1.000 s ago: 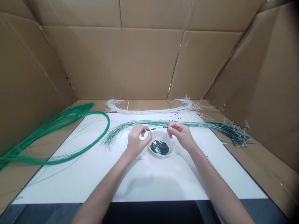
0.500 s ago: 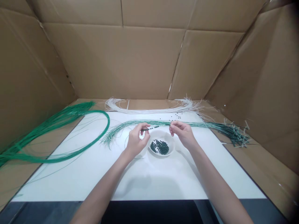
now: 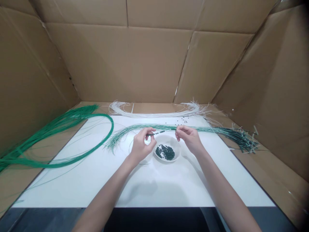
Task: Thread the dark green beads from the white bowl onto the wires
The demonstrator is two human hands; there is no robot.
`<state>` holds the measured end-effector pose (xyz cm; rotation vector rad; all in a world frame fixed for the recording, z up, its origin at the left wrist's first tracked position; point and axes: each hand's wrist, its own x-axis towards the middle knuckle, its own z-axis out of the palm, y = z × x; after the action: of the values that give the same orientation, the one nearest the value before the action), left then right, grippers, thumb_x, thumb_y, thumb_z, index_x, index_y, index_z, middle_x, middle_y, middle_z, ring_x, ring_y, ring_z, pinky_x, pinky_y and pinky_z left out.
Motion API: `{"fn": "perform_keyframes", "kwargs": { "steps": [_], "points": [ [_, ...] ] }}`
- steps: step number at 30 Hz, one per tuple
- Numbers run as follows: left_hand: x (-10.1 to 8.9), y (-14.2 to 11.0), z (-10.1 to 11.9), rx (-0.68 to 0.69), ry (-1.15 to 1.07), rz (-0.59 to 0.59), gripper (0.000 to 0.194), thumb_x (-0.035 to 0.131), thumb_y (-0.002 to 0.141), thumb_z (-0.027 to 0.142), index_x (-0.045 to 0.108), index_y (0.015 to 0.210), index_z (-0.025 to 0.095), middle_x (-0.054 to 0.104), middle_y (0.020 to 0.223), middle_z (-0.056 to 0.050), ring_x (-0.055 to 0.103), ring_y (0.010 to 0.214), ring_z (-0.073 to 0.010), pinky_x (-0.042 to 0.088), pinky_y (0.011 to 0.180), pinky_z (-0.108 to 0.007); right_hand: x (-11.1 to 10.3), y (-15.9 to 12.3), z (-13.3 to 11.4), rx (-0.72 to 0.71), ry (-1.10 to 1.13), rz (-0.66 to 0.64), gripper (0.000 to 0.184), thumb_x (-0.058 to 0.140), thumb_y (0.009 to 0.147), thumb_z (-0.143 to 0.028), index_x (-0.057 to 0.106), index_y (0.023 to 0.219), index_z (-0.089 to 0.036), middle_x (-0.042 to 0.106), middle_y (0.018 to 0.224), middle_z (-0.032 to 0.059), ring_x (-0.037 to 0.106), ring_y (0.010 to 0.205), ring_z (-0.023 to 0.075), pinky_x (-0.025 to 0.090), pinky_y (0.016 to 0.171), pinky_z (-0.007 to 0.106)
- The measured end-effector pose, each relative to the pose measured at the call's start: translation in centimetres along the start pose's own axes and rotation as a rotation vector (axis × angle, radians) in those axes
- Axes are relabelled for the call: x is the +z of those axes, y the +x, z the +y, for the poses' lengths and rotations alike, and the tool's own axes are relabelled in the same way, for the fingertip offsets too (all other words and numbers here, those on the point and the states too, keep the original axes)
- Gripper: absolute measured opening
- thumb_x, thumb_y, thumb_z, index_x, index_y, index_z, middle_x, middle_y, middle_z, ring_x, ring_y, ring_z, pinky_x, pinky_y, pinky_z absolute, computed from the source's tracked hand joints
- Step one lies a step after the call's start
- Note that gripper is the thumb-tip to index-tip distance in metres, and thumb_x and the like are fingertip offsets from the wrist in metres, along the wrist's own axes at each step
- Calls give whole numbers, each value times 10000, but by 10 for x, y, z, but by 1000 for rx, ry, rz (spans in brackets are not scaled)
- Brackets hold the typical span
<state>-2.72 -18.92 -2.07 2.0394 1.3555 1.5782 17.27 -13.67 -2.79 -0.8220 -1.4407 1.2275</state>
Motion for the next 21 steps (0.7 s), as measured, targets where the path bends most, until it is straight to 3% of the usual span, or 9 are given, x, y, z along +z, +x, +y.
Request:
{"fn": "perform_keyframes", "kwargs": {
  "steps": [16, 21],
  "points": [
    [1, 2, 0, -27, 32, 0, 175, 468, 718, 137, 520, 882, 169, 550, 660, 17, 442, 563, -89, 411, 616, -219, 1, 1, -3, -8, -21, 12, 117, 606, 701, -266, 565, 661, -164, 517, 546, -25, 455, 485, 81, 381, 475, 228],
    [0, 3, -2, 53, 88, -2, 295, 485, 672, 112, 504, 961, 168, 596, 891, -46, 543, 828, -155, 435, 781, -299, 7, -4, -12, -14, -176, 20, 153, 606, 686, -302, 550, 647, -165, 502, 561, -22, 450, 488, 84, 402, 482, 233]
  ]
}}
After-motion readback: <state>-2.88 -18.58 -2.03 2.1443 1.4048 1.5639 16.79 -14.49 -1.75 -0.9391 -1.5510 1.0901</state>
